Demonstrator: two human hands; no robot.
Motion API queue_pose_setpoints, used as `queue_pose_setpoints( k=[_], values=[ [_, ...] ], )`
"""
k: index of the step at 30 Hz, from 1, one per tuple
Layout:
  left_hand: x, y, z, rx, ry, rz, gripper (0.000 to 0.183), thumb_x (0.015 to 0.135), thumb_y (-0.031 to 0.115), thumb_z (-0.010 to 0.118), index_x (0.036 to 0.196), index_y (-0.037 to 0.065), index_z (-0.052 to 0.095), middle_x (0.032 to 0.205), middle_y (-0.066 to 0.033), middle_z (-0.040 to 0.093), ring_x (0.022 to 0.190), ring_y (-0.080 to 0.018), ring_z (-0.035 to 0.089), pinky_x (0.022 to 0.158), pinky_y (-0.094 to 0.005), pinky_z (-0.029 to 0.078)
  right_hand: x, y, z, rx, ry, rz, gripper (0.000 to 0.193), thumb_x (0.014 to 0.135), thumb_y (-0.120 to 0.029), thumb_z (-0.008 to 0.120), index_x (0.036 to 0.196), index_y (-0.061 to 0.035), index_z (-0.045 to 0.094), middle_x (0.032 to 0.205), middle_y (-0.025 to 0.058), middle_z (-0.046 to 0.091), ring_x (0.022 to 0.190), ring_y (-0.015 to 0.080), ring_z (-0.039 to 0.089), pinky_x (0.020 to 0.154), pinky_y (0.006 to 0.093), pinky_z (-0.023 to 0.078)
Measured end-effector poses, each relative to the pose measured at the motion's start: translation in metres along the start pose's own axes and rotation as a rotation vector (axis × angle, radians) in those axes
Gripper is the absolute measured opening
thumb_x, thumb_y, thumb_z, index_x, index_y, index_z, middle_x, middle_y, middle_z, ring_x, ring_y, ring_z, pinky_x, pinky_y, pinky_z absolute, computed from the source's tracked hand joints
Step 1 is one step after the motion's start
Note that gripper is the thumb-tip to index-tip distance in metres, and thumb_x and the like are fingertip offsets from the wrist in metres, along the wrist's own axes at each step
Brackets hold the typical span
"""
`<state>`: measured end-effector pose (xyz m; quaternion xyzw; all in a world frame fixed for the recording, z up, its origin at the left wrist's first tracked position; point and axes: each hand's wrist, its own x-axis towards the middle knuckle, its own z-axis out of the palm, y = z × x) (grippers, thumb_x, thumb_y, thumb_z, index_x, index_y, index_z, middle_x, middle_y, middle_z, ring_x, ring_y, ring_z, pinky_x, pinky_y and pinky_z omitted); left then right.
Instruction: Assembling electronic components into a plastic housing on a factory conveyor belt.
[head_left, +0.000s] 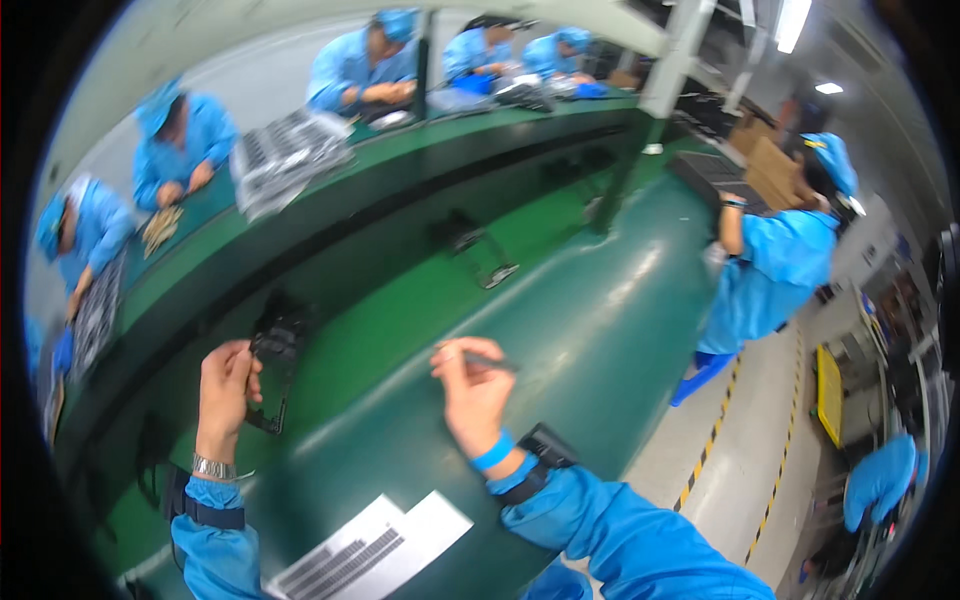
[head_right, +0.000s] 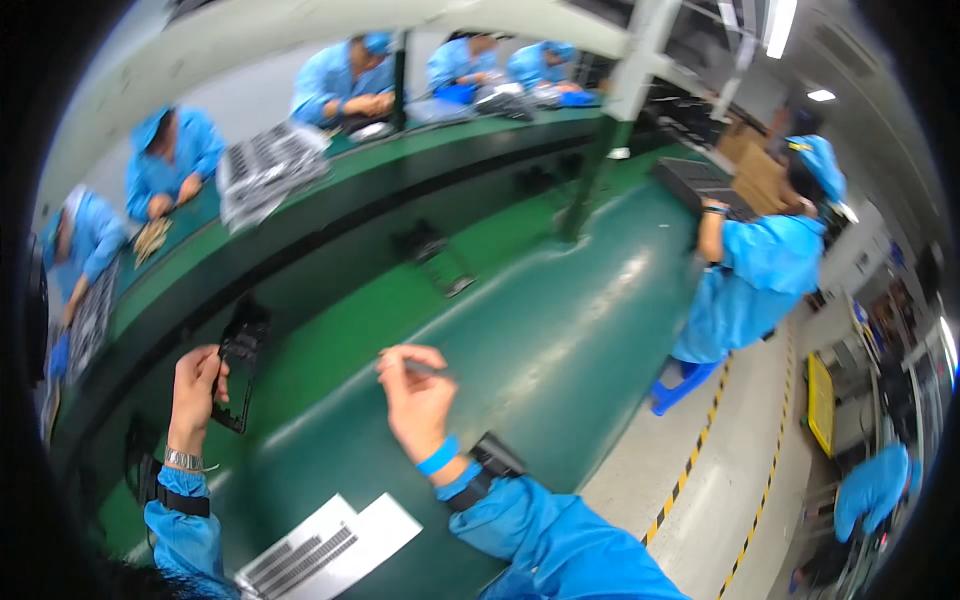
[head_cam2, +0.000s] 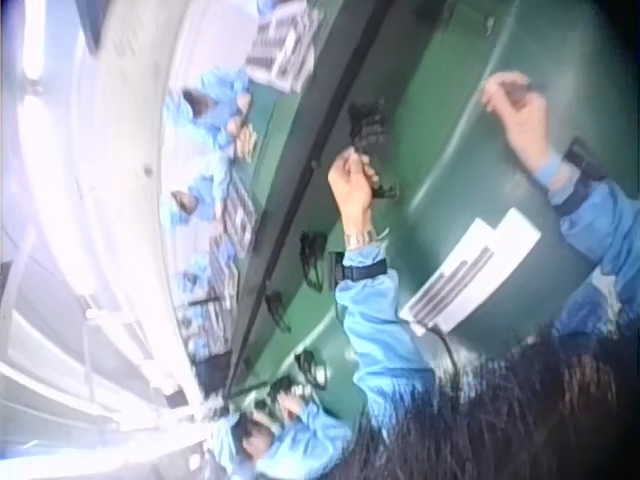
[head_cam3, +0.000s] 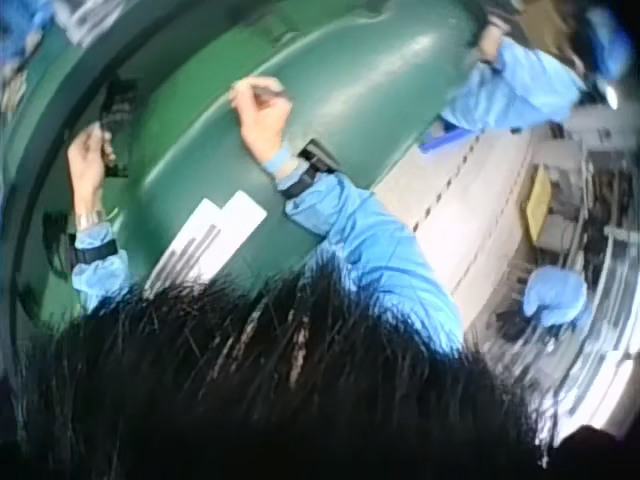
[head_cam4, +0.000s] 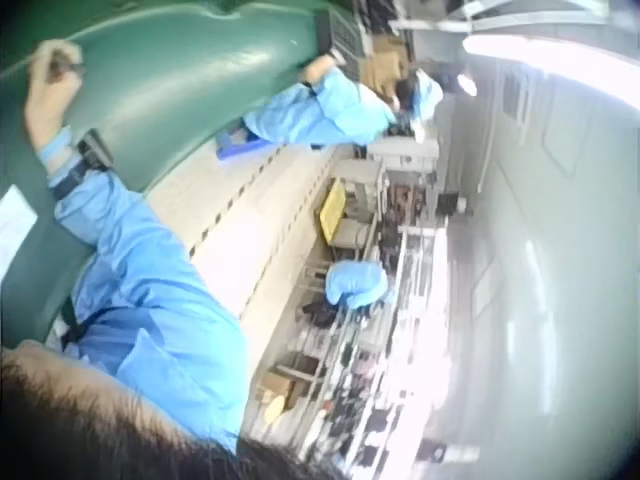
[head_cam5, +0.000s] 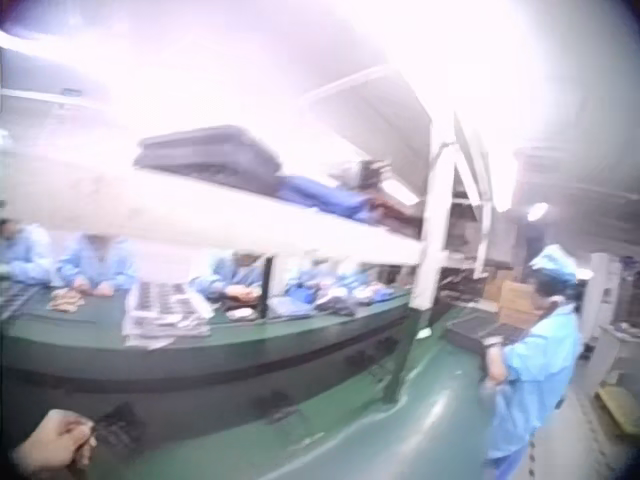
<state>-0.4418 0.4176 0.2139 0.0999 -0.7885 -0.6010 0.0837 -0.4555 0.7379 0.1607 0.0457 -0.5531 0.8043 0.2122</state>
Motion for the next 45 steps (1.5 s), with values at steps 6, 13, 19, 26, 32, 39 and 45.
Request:
queue_pose_setpoints(
  k=[6, 13, 19, 26, 32, 39, 45],
  values=[
    [-0.122, 0.006, -0.026, 0.139, -0.130, 0.021, 0.018, 0.105, 0.009, 0.056, 0.112, -0.003, 0.067, 0.088, -0.0055, 0.069, 0.080, -0.0112, 0.063, 0.075, -0.0269, 0.053, -0.015, -0.021, 0.017, -0.035, -0.161, -0.036, 0.014, 0.099, -0.004, 0.069, 0.110, 0.0003, 0.063, 0.103, 0.0131, 0.073, 0.086, 0.0164, 0.072, 0.073, 0.0294, 0.061],
    [-0.160, -0.029, -0.007, 0.296, -0.095, 0.171, 0.015, 0.098, 0.008, 0.061, 0.107, 0.001, 0.071, 0.090, -0.0151, 0.074, 0.085, -0.0307, 0.069, 0.081, -0.0407, 0.053, -0.061, -0.046, 0.041, 0.056, -0.517, -0.027, 0.017, 0.097, 0.000, 0.069, 0.110, 0.0000, 0.058, 0.106, 0.0155, 0.069, 0.092, 0.0197, 0.070, 0.082, 0.0320, 0.060],
    [-0.184, -0.040, -0.004, 0.392, 0.027, 0.301, 0.040, 0.091, 0.027, 0.075, 0.123, 0.003, 0.069, 0.115, -0.0136, 0.072, 0.117, -0.0326, 0.061, 0.104, -0.0436, 0.043, -0.083, -0.044, 0.074, -0.121, -0.870, 0.045, 0.022, 0.095, 0.003, 0.070, 0.111, -0.0020, 0.055, 0.107, 0.0128, 0.068, 0.106, 0.0225, 0.066, 0.103, 0.0414, 0.051],
    [-0.191, -0.050, 0.003, 0.395, -0.047, 0.381, 0.087, 0.067, 0.052, 0.088, 0.136, 0.006, 0.060, 0.130, -0.0112, 0.064, 0.131, -0.0316, 0.052, 0.112, -0.0495, 0.031, -0.089, -0.025, 0.080, -0.296, -0.982, 0.051, 0.021, 0.096, 0.003, 0.067, 0.111, -0.0007, 0.054, 0.104, 0.0122, 0.067, 0.103, 0.0231, 0.067, 0.105, 0.0480, 0.053],
    [-0.189, -0.056, 0.003, 0.401, -0.017, 0.372, 0.080, 0.066, 0.048, 0.089, 0.130, 0.008, 0.061, 0.125, -0.0094, 0.066, 0.130, -0.0305, 0.053, 0.109, -0.0498, 0.032, -0.096, -0.019, 0.073, -0.277, -0.924, 0.119, 0.023, 0.097, 0.004, 0.065, 0.115, -0.0009, 0.050, 0.104, 0.0145, 0.066, 0.105, 0.0267, 0.067, 0.105, 0.0503, 0.053],
    [-0.189, -0.051, 0.001, 0.417, -0.010, 0.349, 0.078, 0.067, 0.047, 0.088, 0.129, 0.008, 0.062, 0.125, -0.0082, 0.067, 0.130, -0.0297, 0.053, 0.108, -0.0498, 0.031, -0.098, -0.016, 0.077, -0.291, -0.951, 0.068, 0.024, 0.096, 0.005, 0.066, 0.113, -0.0013, 0.050, 0.103, 0.0149, 0.065, 0.104, 0.0272, 0.066, 0.103, 0.0501, 0.053],
    [-0.185, -0.053, 0.003, 0.402, -0.032, 0.332, 0.077, 0.066, 0.046, 0.088, 0.128, 0.007, 0.063, 0.125, -0.0087, 0.067, 0.130, -0.0294, 0.053, 0.109, -0.0499, 0.031, -0.097, -0.012, 0.075, -0.315, -0.967, 0.027, 0.025, 0.095, 0.006, 0.066, 0.113, -0.0008, 0.051, 0.102, 0.0144, 0.065, 0.101, 0.0269, 0.067, 0.100, 0.0490, 0.055]
  ],
)
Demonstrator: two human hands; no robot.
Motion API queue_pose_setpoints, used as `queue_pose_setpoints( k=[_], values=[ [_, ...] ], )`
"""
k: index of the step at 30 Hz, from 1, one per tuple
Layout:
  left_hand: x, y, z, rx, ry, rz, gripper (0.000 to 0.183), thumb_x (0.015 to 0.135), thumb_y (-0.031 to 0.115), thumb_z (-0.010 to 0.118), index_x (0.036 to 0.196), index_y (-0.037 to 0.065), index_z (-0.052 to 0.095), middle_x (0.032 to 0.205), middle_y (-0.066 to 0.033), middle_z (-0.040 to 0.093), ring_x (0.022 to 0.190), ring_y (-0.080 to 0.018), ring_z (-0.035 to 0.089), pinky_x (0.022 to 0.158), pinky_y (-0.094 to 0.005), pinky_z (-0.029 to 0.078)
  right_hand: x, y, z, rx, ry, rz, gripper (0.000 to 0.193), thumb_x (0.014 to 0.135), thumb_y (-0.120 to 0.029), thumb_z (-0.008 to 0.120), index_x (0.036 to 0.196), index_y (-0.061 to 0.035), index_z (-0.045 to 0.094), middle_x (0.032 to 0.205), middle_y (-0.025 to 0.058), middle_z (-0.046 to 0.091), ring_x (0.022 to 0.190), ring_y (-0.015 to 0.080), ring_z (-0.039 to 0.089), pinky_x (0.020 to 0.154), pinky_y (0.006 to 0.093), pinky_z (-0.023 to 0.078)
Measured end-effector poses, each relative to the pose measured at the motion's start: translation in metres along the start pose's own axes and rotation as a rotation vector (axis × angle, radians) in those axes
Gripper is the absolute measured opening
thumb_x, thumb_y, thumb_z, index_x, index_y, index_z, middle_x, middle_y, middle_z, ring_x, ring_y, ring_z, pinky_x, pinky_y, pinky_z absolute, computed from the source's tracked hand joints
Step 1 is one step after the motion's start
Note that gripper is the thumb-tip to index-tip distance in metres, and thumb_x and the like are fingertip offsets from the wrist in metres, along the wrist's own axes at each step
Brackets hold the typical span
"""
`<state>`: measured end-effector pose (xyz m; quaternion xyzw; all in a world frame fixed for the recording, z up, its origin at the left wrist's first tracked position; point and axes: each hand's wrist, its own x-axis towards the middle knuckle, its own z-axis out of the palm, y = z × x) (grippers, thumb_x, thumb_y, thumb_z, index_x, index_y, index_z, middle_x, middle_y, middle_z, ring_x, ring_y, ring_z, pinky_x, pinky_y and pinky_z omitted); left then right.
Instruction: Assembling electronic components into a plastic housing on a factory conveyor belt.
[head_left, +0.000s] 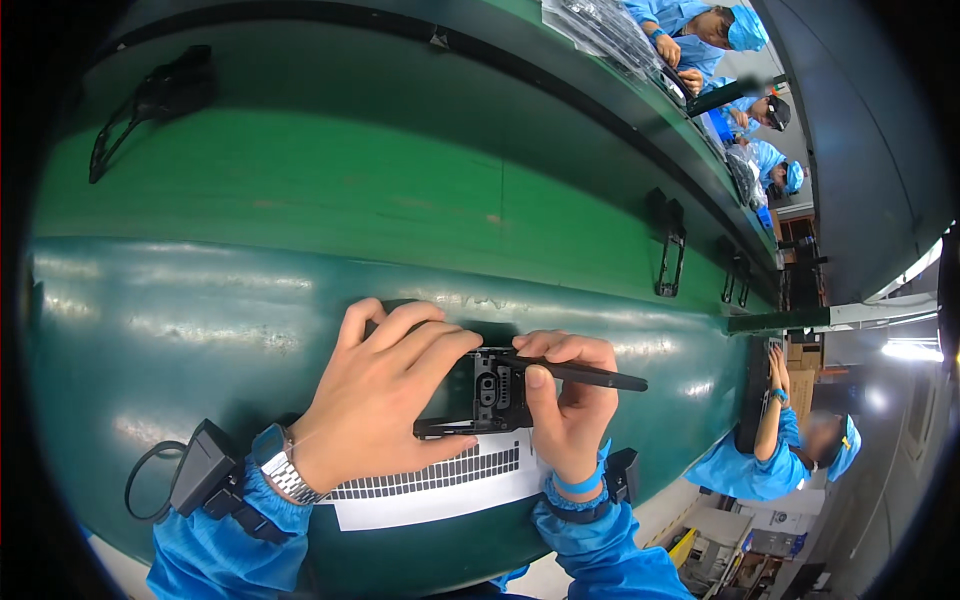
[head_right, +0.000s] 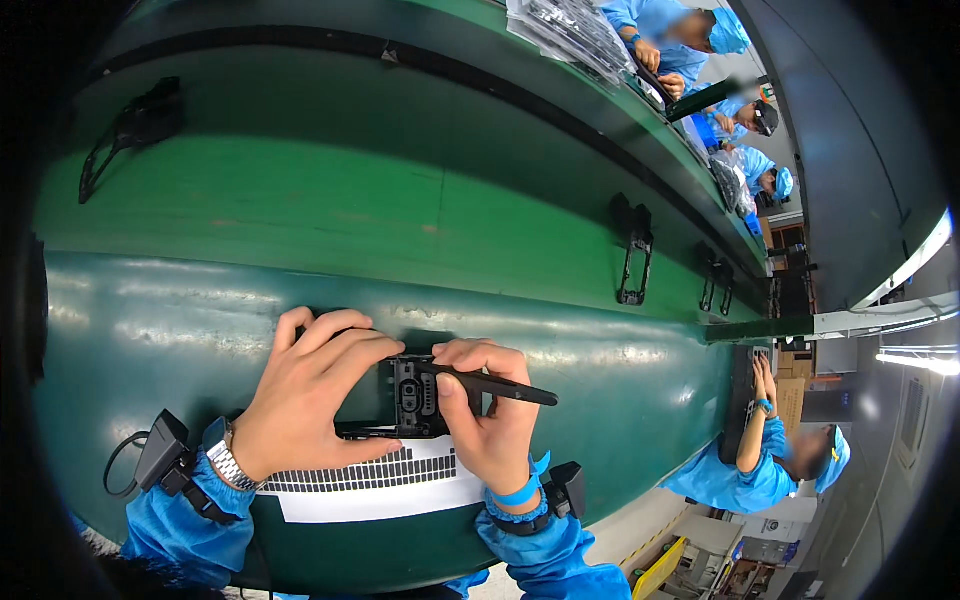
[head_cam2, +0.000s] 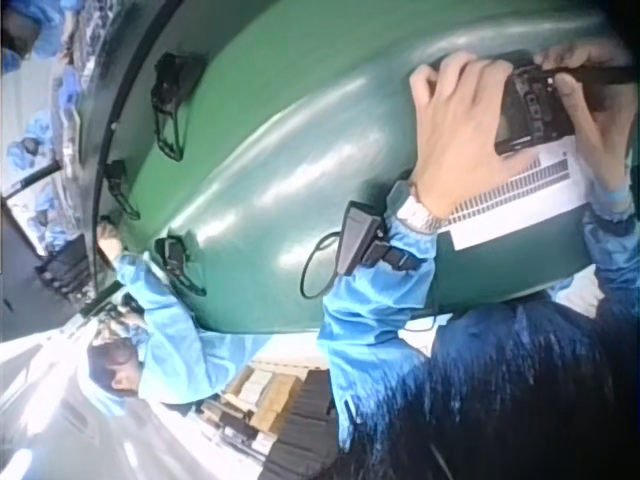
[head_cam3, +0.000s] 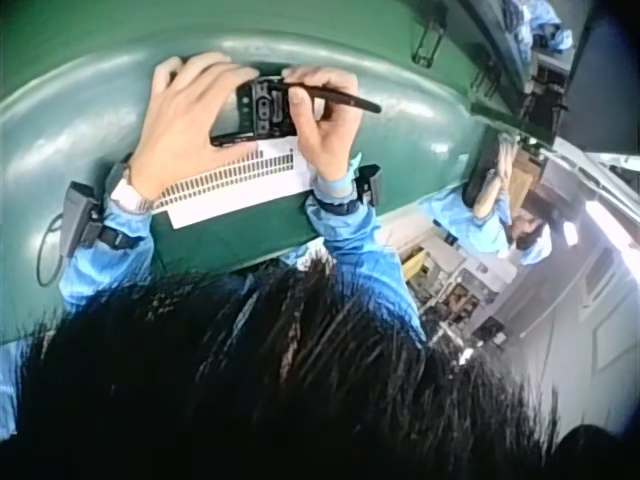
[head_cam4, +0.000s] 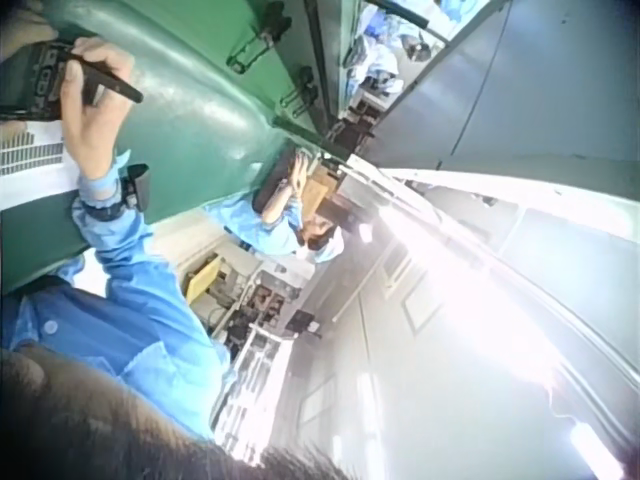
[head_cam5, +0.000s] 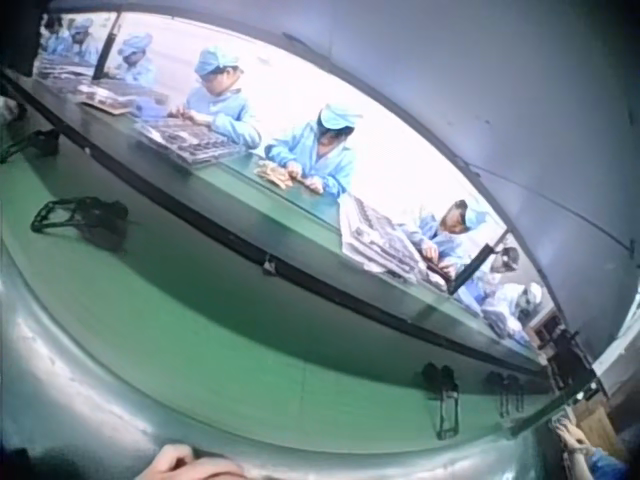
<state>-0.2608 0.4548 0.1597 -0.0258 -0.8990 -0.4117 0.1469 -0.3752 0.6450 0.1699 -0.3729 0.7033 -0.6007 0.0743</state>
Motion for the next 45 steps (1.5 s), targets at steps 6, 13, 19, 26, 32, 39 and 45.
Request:
queue_pose_setpoints(
  k=[6, 13, 19, 26, 32, 39, 45],
  values=[
    [0.0002, 0.0005, -0.0009, -0.008, 0.002, 0.005, 0.077, 0.067, 0.045, 0.088, 0.129, 0.007, 0.062, 0.125, -0.0092, 0.067, 0.131, -0.0299, 0.053, 0.109, -0.0500, 0.031, 0.0010, -0.0019, -0.0005, -0.052, -0.014, -0.020, 0.025, 0.095, 0.005, 0.067, 0.113, -0.0005, 0.051, 0.101, 0.0142, 0.065, 0.100, 0.0266, 0.067, 0.099, 0.0487, 0.055],
    [-0.0009, -0.0014, 0.0000, -0.004, 0.007, 0.015, 0.078, 0.067, 0.045, 0.088, 0.130, 0.007, 0.062, 0.125, -0.0100, 0.067, 0.131, -0.0306, 0.052, 0.109, -0.0502, 0.031, 0.0011, 0.0000, 0.0001, -0.068, -0.018, -0.041, 0.025, 0.094, 0.005, 0.069, 0.112, -0.0009, 0.052, 0.100, 0.0137, 0.065, 0.099, 0.0265, 0.067, 0.098, 0.0485, 0.056],
    [-0.0009, -0.0019, 0.0001, 0.001, 0.011, 0.018, 0.079, 0.067, 0.046, 0.088, 0.131, 0.007, 0.061, 0.125, -0.0105, 0.067, 0.131, -0.0307, 0.052, 0.108, -0.0502, 0.031, 0.0014, 0.0023, -0.0004, -0.087, -0.018, -0.054, 0.026, 0.093, 0.005, 0.070, 0.112, -0.0005, 0.054, 0.100, 0.0140, 0.066, 0.098, 0.0268, 0.068, 0.097, 0.0484, 0.057],
    [0.0001, -0.0011, -0.0013, -0.014, 0.009, 0.009, 0.078, 0.067, 0.044, 0.089, 0.130, 0.008, 0.060, 0.124, -0.0097, 0.067, 0.131, -0.0307, 0.052, 0.108, -0.0502, 0.031, 0.0020, 0.0013, 0.0004, -0.093, -0.012, -0.052, 0.026, 0.092, 0.006, 0.070, 0.112, 0.0000, 0.055, 0.100, 0.0142, 0.067, 0.098, 0.0271, 0.069, 0.098, 0.0476, 0.057],
    [-0.0005, -0.0014, -0.0019, -0.019, 0.000, 0.016, 0.075, 0.066, 0.044, 0.090, 0.126, 0.011, 0.059, 0.123, -0.0071, 0.067, 0.130, -0.0308, 0.052, 0.106, -0.0506, 0.031, 0.0013, 0.0030, 0.0004, -0.079, -0.017, -0.054, 0.027, 0.091, 0.006, 0.071, 0.112, -0.0001, 0.055, 0.100, 0.0139, 0.067, 0.098, 0.0275, 0.068, 0.097, 0.0477, 0.057],
    [-0.0012, -0.0021, -0.0012, -0.013, -0.004, 0.018, 0.068, 0.068, 0.043, 0.089, 0.124, 0.014, 0.065, 0.122, -0.0063, 0.067, 0.130, -0.0306, 0.052, 0.107, -0.0505, 0.031, 0.0014, 0.0032, 0.0014, -0.086, -0.009, -0.057, 0.026, 0.091, 0.006, 0.071, 0.112, -0.0001, 0.056, 0.100, 0.0139, 0.067, 0.098, 0.0280, 0.069, 0.097, 0.0474, 0.057],
    [-0.0021, -0.0036, -0.0003, 0.004, 0.000, 0.032, 0.065, 0.068, 0.043, 0.088, 0.123, 0.015, 0.068, 0.123, -0.0061, 0.066, 0.131, -0.0303, 0.052, 0.107, -0.0507, 0.031, 0.0012, 0.0031, 0.0018, -0.087, -0.011, -0.057, 0.026, 0.091, 0.006, 0.071, 0.112, 0.0001, 0.056, 0.101, 0.0139, 0.068, 0.099, 0.0284, 0.069, 0.097, 0.0475, 0.057]
  ],
)
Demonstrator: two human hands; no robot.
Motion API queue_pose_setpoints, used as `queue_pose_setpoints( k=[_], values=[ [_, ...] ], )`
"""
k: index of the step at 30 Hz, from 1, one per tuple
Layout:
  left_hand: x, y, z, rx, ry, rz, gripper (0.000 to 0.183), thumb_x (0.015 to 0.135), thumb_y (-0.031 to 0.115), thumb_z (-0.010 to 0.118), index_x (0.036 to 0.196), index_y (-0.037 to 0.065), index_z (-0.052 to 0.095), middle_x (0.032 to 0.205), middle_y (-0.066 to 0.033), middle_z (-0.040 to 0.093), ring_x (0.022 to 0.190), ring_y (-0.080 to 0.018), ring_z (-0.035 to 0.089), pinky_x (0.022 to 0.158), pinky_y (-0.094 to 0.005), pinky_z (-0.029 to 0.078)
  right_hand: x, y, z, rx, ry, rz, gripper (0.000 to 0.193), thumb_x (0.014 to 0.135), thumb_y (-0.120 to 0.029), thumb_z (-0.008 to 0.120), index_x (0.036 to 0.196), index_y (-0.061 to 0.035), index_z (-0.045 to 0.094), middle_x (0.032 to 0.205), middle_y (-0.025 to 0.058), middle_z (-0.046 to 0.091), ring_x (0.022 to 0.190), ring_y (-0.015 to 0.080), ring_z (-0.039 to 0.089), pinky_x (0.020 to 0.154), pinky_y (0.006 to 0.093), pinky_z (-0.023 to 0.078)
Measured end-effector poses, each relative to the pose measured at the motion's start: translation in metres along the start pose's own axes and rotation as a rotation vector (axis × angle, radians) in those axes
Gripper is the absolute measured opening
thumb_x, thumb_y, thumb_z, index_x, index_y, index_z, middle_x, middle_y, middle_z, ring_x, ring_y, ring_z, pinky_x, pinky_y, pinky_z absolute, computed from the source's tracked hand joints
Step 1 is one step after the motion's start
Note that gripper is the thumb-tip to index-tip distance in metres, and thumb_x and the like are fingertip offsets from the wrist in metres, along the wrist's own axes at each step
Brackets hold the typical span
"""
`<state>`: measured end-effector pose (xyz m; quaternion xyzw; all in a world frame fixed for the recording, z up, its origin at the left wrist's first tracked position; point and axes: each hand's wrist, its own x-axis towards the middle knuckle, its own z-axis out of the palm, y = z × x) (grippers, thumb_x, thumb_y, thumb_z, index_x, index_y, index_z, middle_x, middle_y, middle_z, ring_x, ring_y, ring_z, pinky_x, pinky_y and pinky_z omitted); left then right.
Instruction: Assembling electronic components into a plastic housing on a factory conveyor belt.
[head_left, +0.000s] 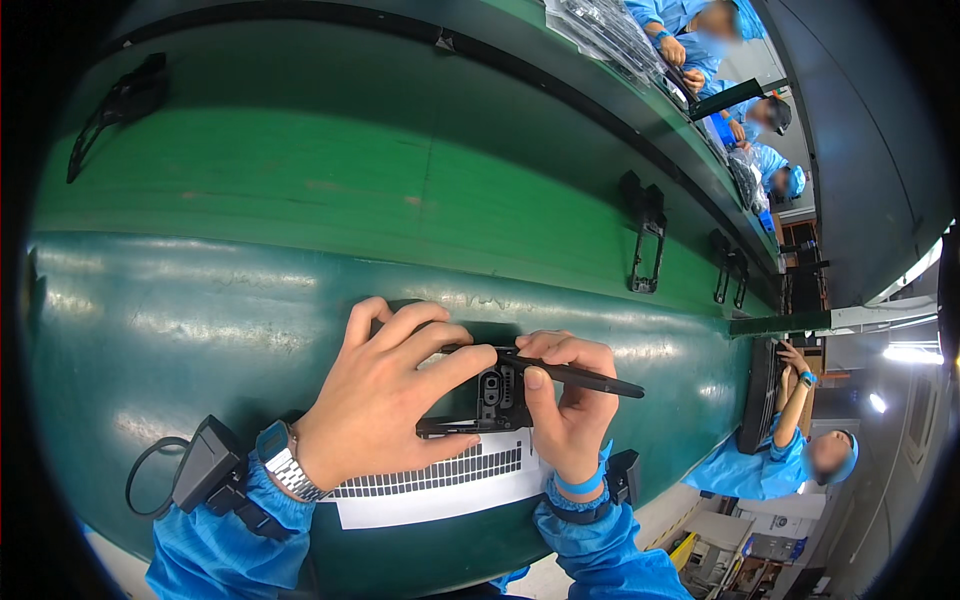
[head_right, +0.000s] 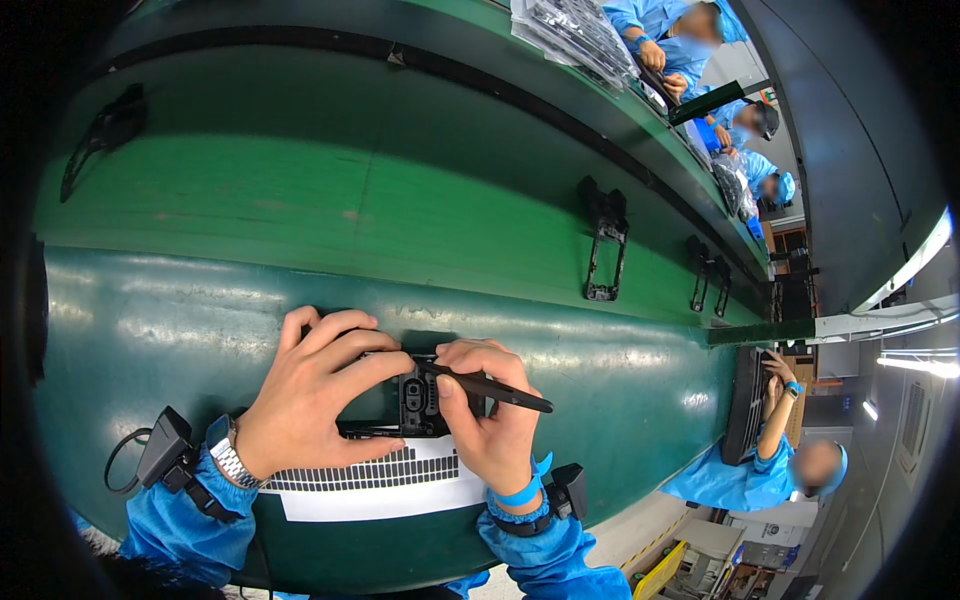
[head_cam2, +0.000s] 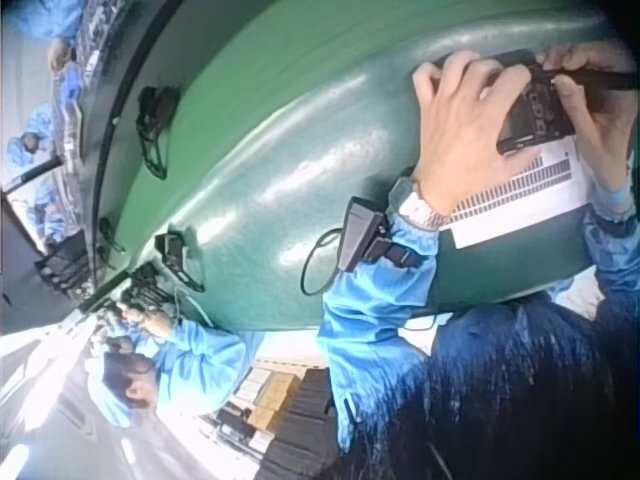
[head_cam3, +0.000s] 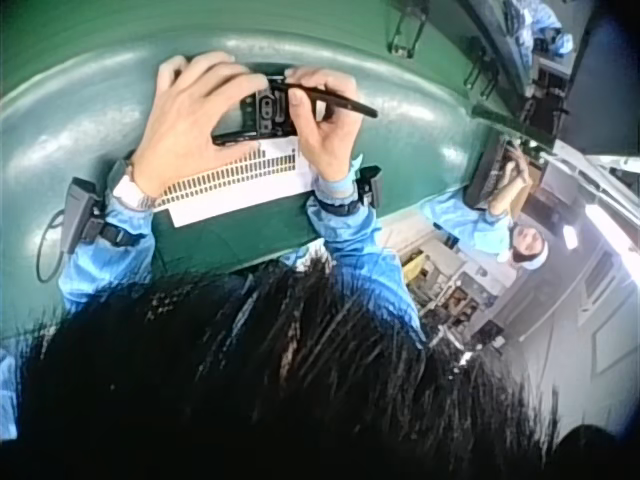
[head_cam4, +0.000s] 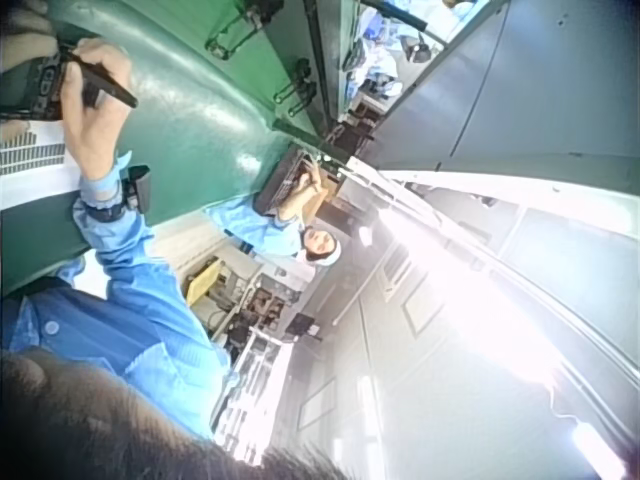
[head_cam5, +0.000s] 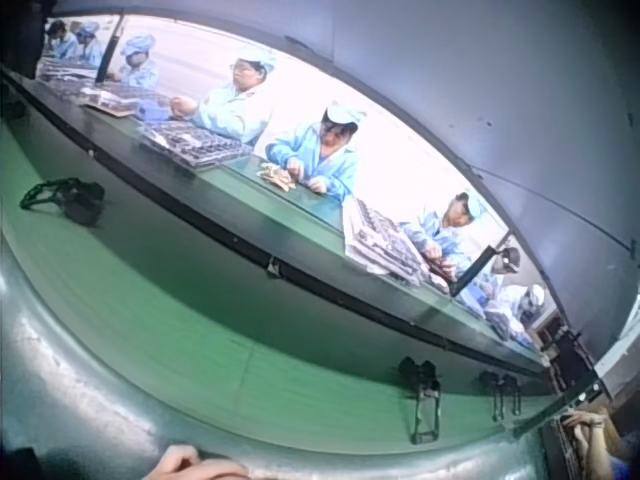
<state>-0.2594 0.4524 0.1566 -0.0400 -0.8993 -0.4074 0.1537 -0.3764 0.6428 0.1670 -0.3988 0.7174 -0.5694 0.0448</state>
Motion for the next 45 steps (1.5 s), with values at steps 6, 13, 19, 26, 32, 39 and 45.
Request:
queue_pose_setpoints(
  k=[6, 13, 19, 26, 32, 39, 45],
  values=[
    [-0.001, 0.001, -0.001, -0.007, -0.002, -0.001, 0.065, 0.067, 0.041, 0.089, 0.123, 0.015, 0.069, 0.122, -0.0059, 0.067, 0.130, -0.0299, 0.053, 0.107, -0.0505, 0.031, -0.004, 0.001, -0.001, 0.050, 0.009, 0.009, 0.026, 0.093, 0.006, 0.069, 0.113, -0.0003, 0.054, 0.104, 0.0148, 0.067, 0.102, 0.0284, 0.068, 0.100, 0.0464, 0.055],
    [-0.002, 0.001, -0.001, 0.009, 0.002, 0.007, 0.067, 0.066, 0.040, 0.090, 0.124, 0.015, 0.069, 0.121, -0.0058, 0.067, 0.128, -0.0295, 0.054, 0.106, -0.0503, 0.031, -0.009, 0.001, -0.001, 0.204, 0.196, 0.071, 0.028, 0.098, 0.000, 0.068, 0.117, -0.0003, 0.048, 0.106, 0.0180, 0.067, 0.106, 0.0286, 0.067, 0.101, 0.0445, 0.053],
    [-0.001, 0.001, -0.005, 0.032, -0.021, 0.047, 0.074, 0.067, 0.042, 0.090, 0.131, 0.016, 0.066, 0.123, -0.0071, 0.066, 0.127, -0.0310, 0.054, 0.106, -0.0509, 0.031, -0.006, 0.002, -0.004, 0.268, 0.256, 0.044, 0.027, 0.100, -0.002, 0.065, 0.119, -0.0013, 0.047, 0.106, 0.0181, 0.066, 0.105, 0.0270, 0.066, 0.100, 0.0431, 0.053],
    [0.006, 0.014, -0.010, 0.045, -0.049, -0.004, 0.088, 0.062, 0.036, 0.093, 0.139, 0.008, 0.059, 0.123, -0.0117, 0.067, 0.121, -0.0340, 0.058, 0.110, -0.0524, 0.032, 0.008, 0.035, -0.046, 0.411, 0.793, 0.027, 0.021, 0.107, -0.015, 0.059, 0.124, -0.0072, 0.050, 0.108, 0.0112, 0.066, 0.090, 0.0190, 0.063, 0.080, 0.0331, 0.053],
    [0.066, 0.010, -0.032, 0.328, 0.218, 0.063, 0.083, 0.071, 0.019, 0.089, 0.144, 0.004, 0.053, 0.124, -0.0183, 0.065, 0.109, -0.0359, 0.061, 0.099, -0.0451, 0.049, 0.010, 0.058, -0.066, 0.600, 1.011, 0.272, 0.019, 0.106, -0.022, 0.063, 0.115, -0.0078, 0.055, 0.101, 0.0073, 0.067, 0.079, 0.0125, 0.062, 0.068, 0.0260, 0.050],
    [0.137, -0.109, -0.031, 0.518, 0.421, -0.157, 0.071, 0.088, 0.028, 0.080, 0.147, 0.006, 0.048, 0.136, -0.0235, 0.062, 0.120, -0.0398, 0.061, 0.103, -0.0477, 0.048, 0.011, 0.060, -0.070, 0.654, 1.047, 0.295, 0.015, 0.107, -0.022, 0.062, 0.113, -0.0097, 0.056, 0.100, 0.0059, 0.065, 0.076, 0.0095, 0.059, 0.066, 0.0240, 0.049],
    [0.210, -0.019, 0.070, 0.494, 0.462, 0.014, 0.083, 0.082, 0.040, 0.082, 0.147, 0.001, 0.047, 0.143, -0.0308, 0.052, 0.131, -0.0478, 0.051, 0.109, -0.0559, 0.041, 0.012, 0.057, -0.079, 0.613, 1.152, 0.237, 0.016, 0.106, -0.017, 0.064, 0.114, -0.0066, 0.055, 0.091, 0.0046, 0.067, 0.071, 0.0074, 0.058, 0.063, 0.0220, 0.046]
  ],
)
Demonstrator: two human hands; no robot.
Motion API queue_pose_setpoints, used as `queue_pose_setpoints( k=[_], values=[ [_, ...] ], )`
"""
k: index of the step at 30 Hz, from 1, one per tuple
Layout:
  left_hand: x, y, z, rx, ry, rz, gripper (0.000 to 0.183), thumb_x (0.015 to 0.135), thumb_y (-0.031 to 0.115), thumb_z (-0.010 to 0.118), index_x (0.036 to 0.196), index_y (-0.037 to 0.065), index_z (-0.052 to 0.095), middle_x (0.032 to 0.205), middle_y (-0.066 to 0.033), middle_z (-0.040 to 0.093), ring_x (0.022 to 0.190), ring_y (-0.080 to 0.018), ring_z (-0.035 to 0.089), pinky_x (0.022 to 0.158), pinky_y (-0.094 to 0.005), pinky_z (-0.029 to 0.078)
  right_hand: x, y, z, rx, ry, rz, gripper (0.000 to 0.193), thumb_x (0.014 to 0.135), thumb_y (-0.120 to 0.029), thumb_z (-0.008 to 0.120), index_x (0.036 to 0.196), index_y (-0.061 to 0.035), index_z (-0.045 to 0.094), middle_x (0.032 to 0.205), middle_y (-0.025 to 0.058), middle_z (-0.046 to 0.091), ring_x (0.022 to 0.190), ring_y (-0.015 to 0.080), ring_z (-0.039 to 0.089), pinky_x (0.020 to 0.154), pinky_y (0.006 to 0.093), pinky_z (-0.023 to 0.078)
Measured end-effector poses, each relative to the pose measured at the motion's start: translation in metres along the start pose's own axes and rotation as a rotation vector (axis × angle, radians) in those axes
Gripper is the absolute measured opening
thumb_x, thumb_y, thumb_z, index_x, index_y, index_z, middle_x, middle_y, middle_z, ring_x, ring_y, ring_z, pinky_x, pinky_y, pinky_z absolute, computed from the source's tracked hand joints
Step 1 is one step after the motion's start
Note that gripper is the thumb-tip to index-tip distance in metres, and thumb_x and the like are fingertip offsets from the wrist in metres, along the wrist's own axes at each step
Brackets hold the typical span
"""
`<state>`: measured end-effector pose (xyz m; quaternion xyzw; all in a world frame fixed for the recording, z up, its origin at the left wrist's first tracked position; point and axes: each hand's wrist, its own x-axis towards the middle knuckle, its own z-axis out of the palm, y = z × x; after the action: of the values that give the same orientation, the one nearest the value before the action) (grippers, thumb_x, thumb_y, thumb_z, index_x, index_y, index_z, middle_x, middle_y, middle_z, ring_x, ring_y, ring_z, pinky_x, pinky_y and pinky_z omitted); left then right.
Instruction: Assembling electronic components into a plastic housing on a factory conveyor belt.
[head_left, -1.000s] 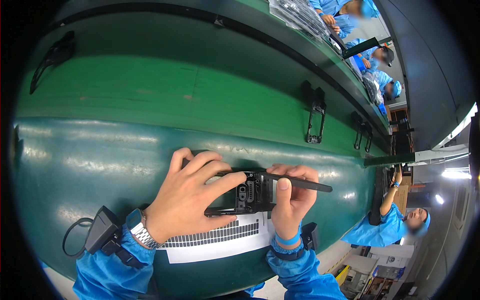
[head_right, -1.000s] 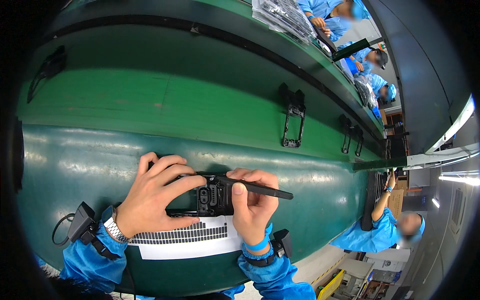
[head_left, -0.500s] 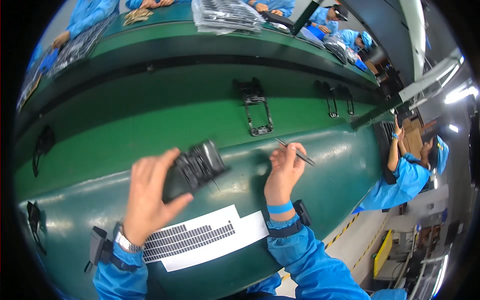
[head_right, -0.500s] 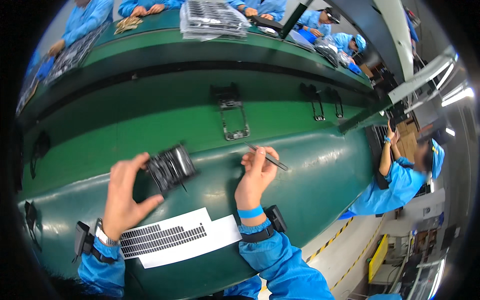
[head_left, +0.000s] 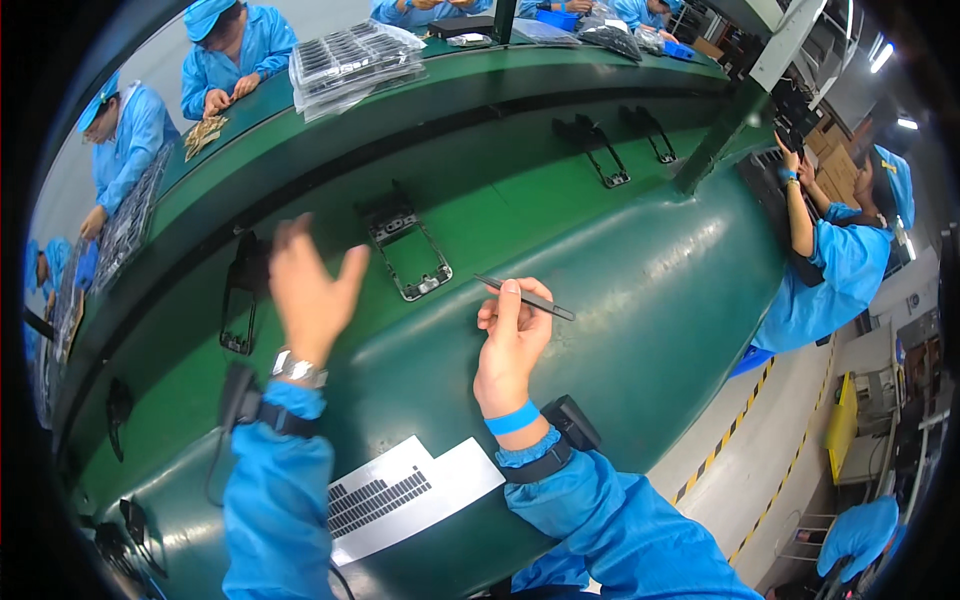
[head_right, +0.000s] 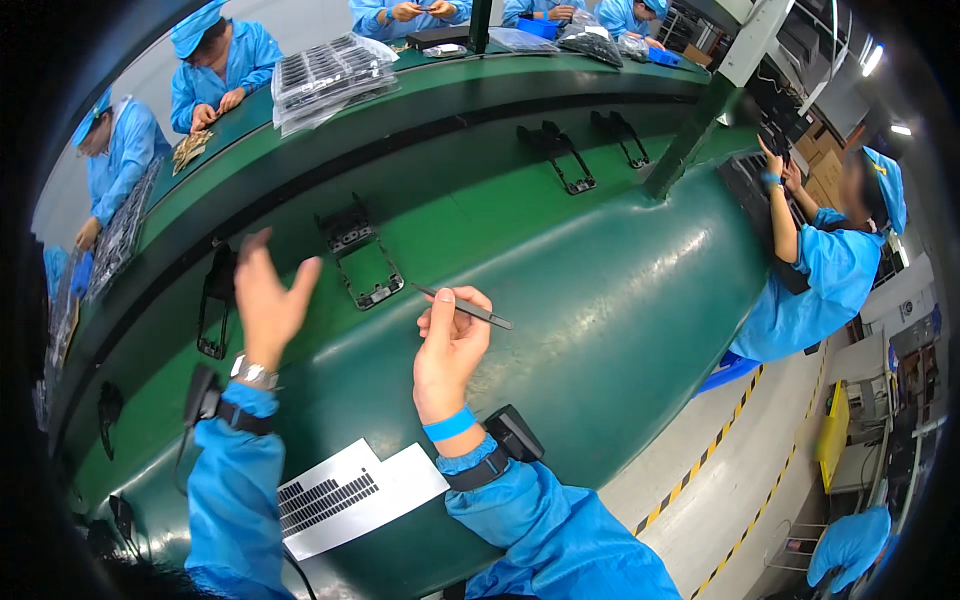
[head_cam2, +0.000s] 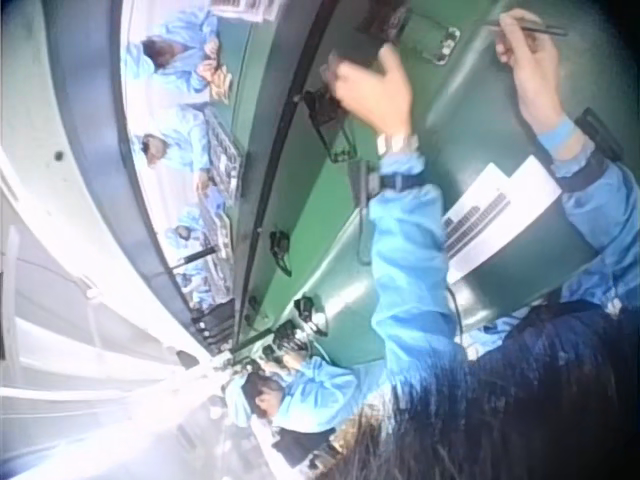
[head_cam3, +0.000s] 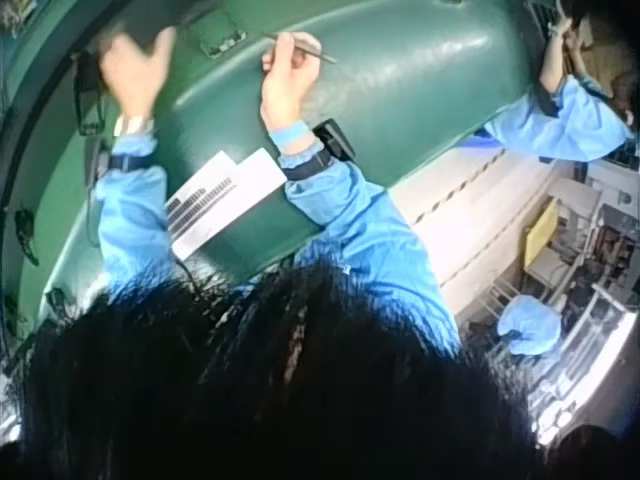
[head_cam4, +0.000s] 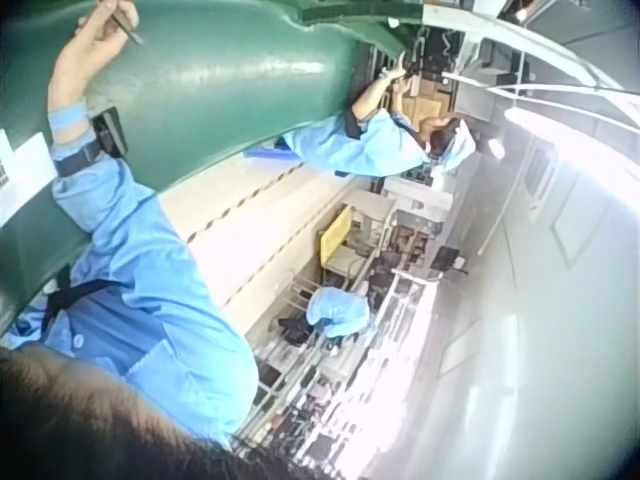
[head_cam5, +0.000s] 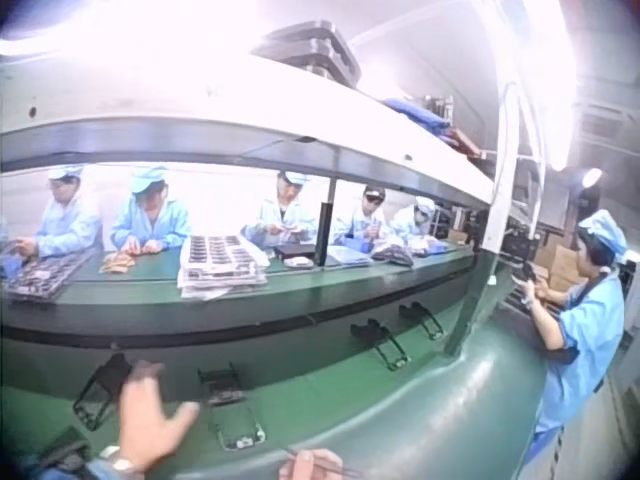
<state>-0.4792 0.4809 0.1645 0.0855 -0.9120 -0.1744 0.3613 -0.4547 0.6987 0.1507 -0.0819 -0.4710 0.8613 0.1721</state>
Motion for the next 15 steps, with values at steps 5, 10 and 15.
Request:
queue_pose_setpoints(
  k=[5, 10, 15],
  values=[
    [0.003, 0.097, 0.064, 0.131, -0.188, -0.536, 0.115, 0.066, 0.046, 0.089, 0.157, 0.008, 0.030, 0.144, -0.0233, 0.051, 0.133, -0.0405, 0.049, 0.104, -0.0584, 0.041, -0.003, -0.002, 0.004, 0.045, 0.020, -0.012, 0.015, 0.106, -0.015, 0.064, 0.114, -0.0069, 0.054, 0.093, 0.0052, 0.066, 0.071, 0.0072, 0.056, 0.063, 0.0220, 0.045],
    [0.007, 0.064, 0.049, -0.107, -0.058, -0.434, 0.099, 0.065, 0.020, 0.084, 0.150, 0.006, 0.035, 0.130, -0.0222, 0.061, 0.121, -0.0430, 0.057, 0.103, -0.0524, 0.047, -0.008, -0.003, 0.005, 0.017, -0.021, -0.039, 0.016, 0.105, -0.015, 0.064, 0.115, -0.0047, 0.057, 0.098, 0.0065, 0.069, 0.078, 0.0083, 0.062, 0.066, 0.0209, 0.046],
    [-0.010, 0.016, -0.063, -0.367, -0.322, -0.112, 0.087, 0.063, 0.011, 0.078, 0.143, 0.004, 0.045, 0.133, -0.0199, 0.065, 0.106, -0.0317, 0.063, 0.092, -0.0402, 0.051, -0.026, -0.019, 0.010, -0.007, -0.396, 0.056, 0.013, 0.102, -0.011, 0.069, 0.112, -0.0022, 0.067, 0.102, 0.0087, 0.073, 0.090, 0.0129, 0.070, 0.073, 0.0238, 0.053]
  ],
)
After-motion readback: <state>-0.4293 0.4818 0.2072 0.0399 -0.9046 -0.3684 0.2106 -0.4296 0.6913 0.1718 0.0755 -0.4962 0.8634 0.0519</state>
